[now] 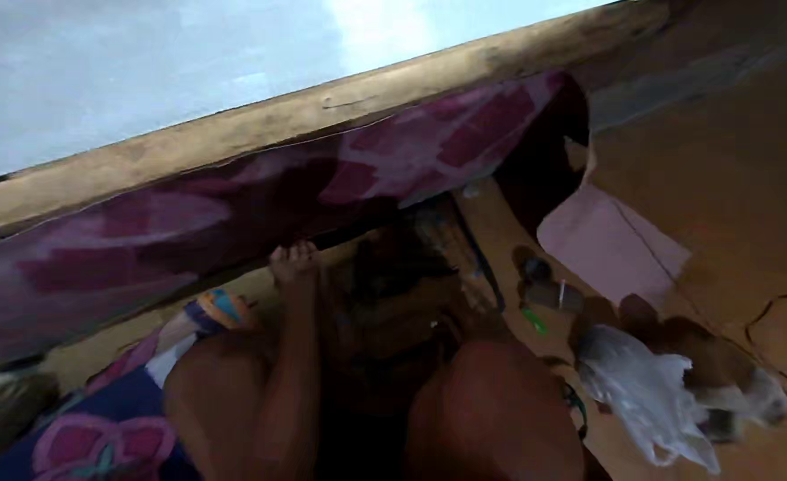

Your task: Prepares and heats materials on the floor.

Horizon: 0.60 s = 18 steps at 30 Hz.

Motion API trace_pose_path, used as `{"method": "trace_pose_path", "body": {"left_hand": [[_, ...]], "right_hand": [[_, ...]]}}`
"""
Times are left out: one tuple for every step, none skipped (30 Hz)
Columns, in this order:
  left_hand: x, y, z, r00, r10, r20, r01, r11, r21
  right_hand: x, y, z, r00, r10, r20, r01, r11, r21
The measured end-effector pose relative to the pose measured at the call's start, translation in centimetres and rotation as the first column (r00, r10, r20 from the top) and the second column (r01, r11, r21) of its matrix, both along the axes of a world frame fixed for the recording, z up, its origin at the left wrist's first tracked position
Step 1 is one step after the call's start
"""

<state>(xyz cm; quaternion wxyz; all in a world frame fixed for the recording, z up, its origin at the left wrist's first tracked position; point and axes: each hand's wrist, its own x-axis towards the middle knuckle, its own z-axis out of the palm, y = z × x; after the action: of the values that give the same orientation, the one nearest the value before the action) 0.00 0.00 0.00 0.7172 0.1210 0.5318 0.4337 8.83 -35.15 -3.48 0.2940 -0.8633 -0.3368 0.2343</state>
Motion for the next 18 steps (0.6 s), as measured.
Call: {"method": "trace_pose_path", "body": {"left_hand": [[0.1,0.0,0.3,1.000,-0.014,-0.026,0.014,1.000,-0.002],[0.2,0.1,0.4,0.999,-0.009,-0.041,0.008,1.000,-0.008],[0.3,0.2,0.5,0.999,0.009,-0.052,-0.010,1.000,-0.012],[0.3,0.3,0.5,0.998,0.024,-0.059,-0.025,1.000,-0.012],[0.2,0.4,0.3,0.998,0.032,-0.059,-0.033,0.999,-0.007],[0.1,0.6,0.0,0.998,0.025,-0.057,-0.026,1.000,-0.004],[0.0,0.8,-0.2,0.998,0.020,-0.065,-0.020,1.000,-0.005],[-0.2,0.9,-0.4,0.998,0.009,-0.065,-0.010,1.000,-0.006],[-0.3,1.1,-0.5,0.998,-0.005,-0.069,0.005,1.000,-0.001],[-0.4,1.1,-0.5,0.996,-0.026,-0.085,0.027,1.000,0.009],[-0.5,1.1,-0.5,0.992,-0.051,-0.112,0.054,0.998,0.023],[-0.6,1.0,-0.4,0.986,-0.086,-0.143,0.093,0.995,0.044],[-0.7,1.2,-0.6,0.976,-0.132,-0.171,0.146,0.987,0.066],[-0.9,1.4,-1.0,0.968,-0.172,-0.182,0.189,0.979,0.078],[-1.1,1.6,-1.2,0.960,-0.208,-0.187,0.226,0.971,0.081],[-1.3,1.6,-1.2,0.953,-0.238,-0.187,0.256,0.963,0.084],[-1.5,1.7,-1.2,0.948,-0.261,-0.180,0.281,0.955,0.091],[-1.5,1.8,-1.2,0.944,-0.265,-0.198,0.286,0.954,0.089]], "right_hand": [[0.2,-0.3,-0.1,1.000,-0.020,0.024,0.019,1.000,0.019],[0.5,-0.3,0.9,1.000,-0.018,-0.011,0.017,1.000,-0.018],[1.1,0.1,3.0,0.992,-0.010,-0.128,-0.005,0.993,-0.119],[1.8,0.5,4.6,0.977,-0.008,-0.213,-0.033,0.982,-0.188],[2.3,0.6,5.6,0.971,-0.008,-0.239,-0.044,0.976,-0.211],[2.7,0.5,5.4,0.977,-0.006,-0.211,-0.036,0.980,-0.197],[2.9,0.1,4.7,0.989,-0.010,-0.149,-0.013,0.988,-0.157],[3.2,-0.3,4.0,0.997,-0.028,-0.077,0.019,0.994,-0.111],[3.5,-0.7,3.4,0.998,-0.058,-0.003,0.058,0.996,-0.061],[3.9,-1.3,3.1,0.994,-0.101,0.039,0.102,0.994,-0.030],[4.3,-1.9,3.2,0.987,-0.152,0.041,0.153,0.988,-0.018],[4.9,-2.6,3.5,0.977,-0.209,0.031,0.210,0.978,-0.014],[5.4,-3.4,3.8,0.963,-0.268,0.029,0.269,0.963,-0.011],[5.9,-4.5,3.8,0.943,-0.331,0.038,0.331,0.944,0.004],[6.3,-5.6,3.7,0.921,-0.387,0.049,0.387,0.922,0.013],[6.6,-6.6,3.6,0.894,-0.442,0.077,0.441,0.897,0.031],[7.0,-7.6,3.5,0.863,-0.494,0.108,0.492,0.870,0.047],[7.2,-8.5,3.4,0.833,-0.537,0.131,0.535,0.843,0.053]]}}
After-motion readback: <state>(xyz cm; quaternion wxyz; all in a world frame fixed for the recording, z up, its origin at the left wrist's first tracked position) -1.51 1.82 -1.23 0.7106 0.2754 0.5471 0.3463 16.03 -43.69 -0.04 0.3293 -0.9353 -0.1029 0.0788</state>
